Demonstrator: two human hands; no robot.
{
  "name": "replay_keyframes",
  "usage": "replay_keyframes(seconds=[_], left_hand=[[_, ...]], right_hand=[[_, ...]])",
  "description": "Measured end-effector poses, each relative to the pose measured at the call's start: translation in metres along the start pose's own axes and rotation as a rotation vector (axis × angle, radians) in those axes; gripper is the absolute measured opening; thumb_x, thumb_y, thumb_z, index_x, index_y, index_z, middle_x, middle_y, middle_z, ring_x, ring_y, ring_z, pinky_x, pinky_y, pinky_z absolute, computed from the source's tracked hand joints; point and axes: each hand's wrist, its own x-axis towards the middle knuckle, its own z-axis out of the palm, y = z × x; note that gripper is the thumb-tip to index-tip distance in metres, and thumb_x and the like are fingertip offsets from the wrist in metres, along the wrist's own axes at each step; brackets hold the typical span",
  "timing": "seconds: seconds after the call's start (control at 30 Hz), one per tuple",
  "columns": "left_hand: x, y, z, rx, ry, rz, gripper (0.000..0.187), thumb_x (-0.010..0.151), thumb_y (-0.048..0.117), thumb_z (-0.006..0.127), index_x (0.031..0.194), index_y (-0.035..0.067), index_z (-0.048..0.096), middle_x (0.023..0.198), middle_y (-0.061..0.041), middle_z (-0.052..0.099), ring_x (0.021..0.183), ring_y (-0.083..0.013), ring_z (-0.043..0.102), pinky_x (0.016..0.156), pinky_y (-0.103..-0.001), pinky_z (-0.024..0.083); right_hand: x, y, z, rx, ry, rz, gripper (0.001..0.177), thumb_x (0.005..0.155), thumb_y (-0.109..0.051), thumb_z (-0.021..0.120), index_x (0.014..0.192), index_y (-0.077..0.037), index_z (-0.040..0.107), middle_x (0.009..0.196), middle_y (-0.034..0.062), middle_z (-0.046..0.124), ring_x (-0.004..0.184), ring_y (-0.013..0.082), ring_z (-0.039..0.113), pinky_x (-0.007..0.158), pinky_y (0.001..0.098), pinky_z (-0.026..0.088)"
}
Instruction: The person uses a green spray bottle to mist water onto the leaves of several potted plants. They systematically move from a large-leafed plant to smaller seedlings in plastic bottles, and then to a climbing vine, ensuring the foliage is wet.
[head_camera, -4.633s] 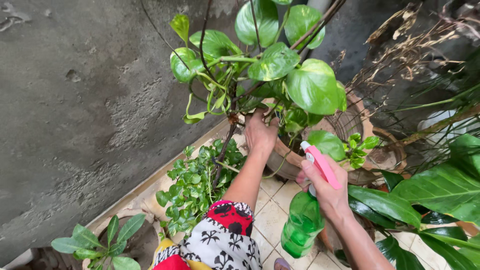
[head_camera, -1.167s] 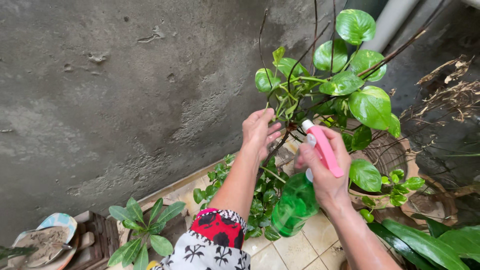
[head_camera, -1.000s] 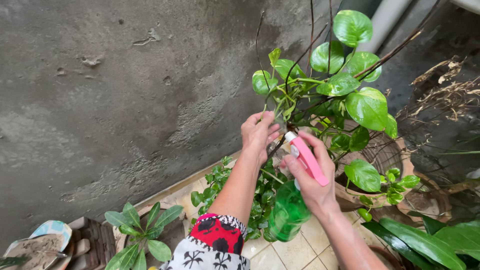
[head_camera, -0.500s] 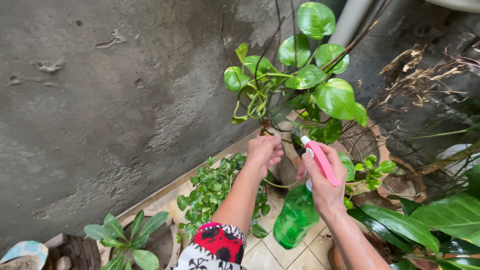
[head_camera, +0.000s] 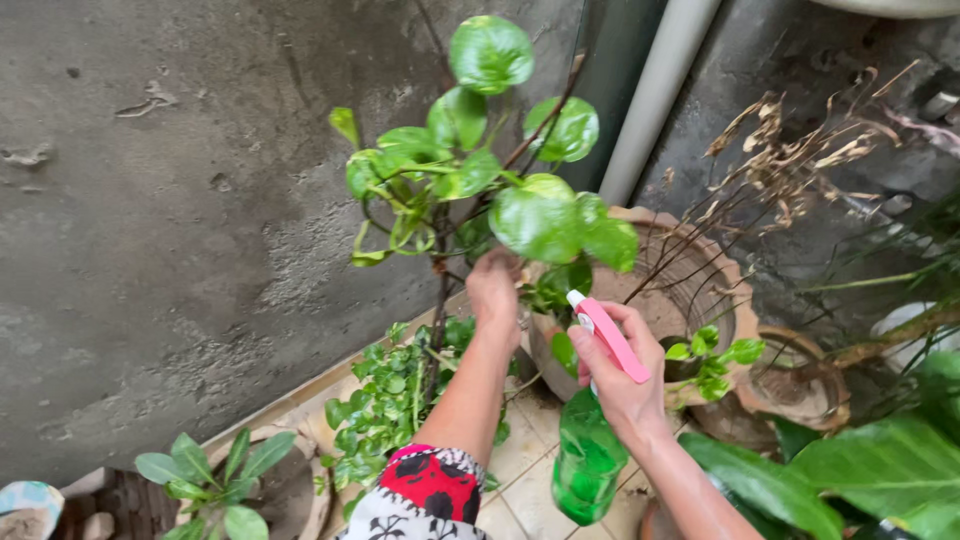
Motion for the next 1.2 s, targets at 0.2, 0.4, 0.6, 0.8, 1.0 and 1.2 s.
replay_keyframes(seconds=[0.2, 0.4, 0.6, 0.8, 1.0, 1.2], left_hand=[[0.002, 0.014, 0.015, -0.295, -0.047, -0.052, 0.038, 0.102, 0.036, 0.045, 0.127, 0.013, 0.062, 0.117, -0.007, 0.07, 0.102, -0.0225, 0.068, 0.085, -0.04, 0.047], [0.035, -0.014, 0.009, -0.408, -0.068, -0.061, 0.04, 0.104, 0.041, 0.046, 0.127, 0.015, 0.064, 0.118, -0.004, 0.068, 0.105, -0.0195, 0.062, 0.095, -0.043, 0.048], [0.06, -0.043, -0.008, -0.362, -0.264, -0.029, 0.036, 0.102, 0.035, 0.049, 0.125, 0.011, 0.064, 0.123, -0.01, 0.073, 0.115, -0.0247, 0.069, 0.102, -0.044, 0.049], [0.076, -0.059, -0.019, -0.47, -0.247, 0.023, 0.033, 0.102, 0.031, 0.055, 0.129, 0.015, 0.063, 0.121, -0.005, 0.07, 0.11, -0.0244, 0.064, 0.105, -0.049, 0.046], [0.088, -0.052, -0.024, -0.383, -0.115, 0.096, 0.036, 0.099, 0.034, 0.06, 0.131, 0.016, 0.063, 0.129, -0.003, 0.065, 0.121, -0.0229, 0.059, 0.108, -0.044, 0.047], [0.071, -0.039, -0.025, -0.204, -0.026, -0.114, 0.048, 0.098, 0.049, 0.049, 0.133, 0.02, 0.063, 0.133, 0.001, 0.066, 0.125, -0.0177, 0.057, 0.106, -0.046, 0.039]], right_hand=[[0.038, -0.029, -0.062, 0.089, -0.244, -0.091, 0.051, 0.086, -0.017, 0.07, 0.133, -0.004, 0.057, 0.09, 0.0079, 0.072, 0.071, 0.0144, 0.072, 0.061, 0.0279, 0.059], [0.088, -0.075, -0.113, 0.096, -0.38, -0.129, 0.05, 0.088, -0.023, 0.067, 0.134, -0.003, 0.06, 0.095, 0.0093, 0.076, 0.085, 0.0145, 0.071, 0.059, 0.0285, 0.058], [0.136, -0.077, -0.108, -0.002, -0.381, -0.098, 0.04, 0.092, -0.024, 0.069, 0.125, -0.002, 0.068, 0.086, 0.0142, 0.072, 0.072, 0.0146, 0.068, 0.056, 0.0294, 0.048], [0.147, -0.063, -0.103, 0.051, -0.502, -0.177, 0.042, 0.09, -0.022, 0.074, 0.124, 0.001, 0.064, 0.09, 0.006, 0.065, 0.067, 0.0127, 0.062, 0.056, 0.0301, 0.054], [0.146, -0.087, -0.097, 0.169, -0.709, -0.314, 0.061, 0.088, -0.021, 0.071, 0.142, -0.003, 0.049, 0.102, 0.0024, 0.067, 0.087, 0.0115, 0.072, 0.076, 0.0274, 0.057], [0.133, -0.103, -0.069, 0.143, -0.562, -0.223, 0.047, 0.092, -0.02, 0.073, 0.131, 0.003, 0.061, 0.089, 0.0084, 0.066, 0.066, 0.0158, 0.062, 0.057, 0.0339, 0.053]])
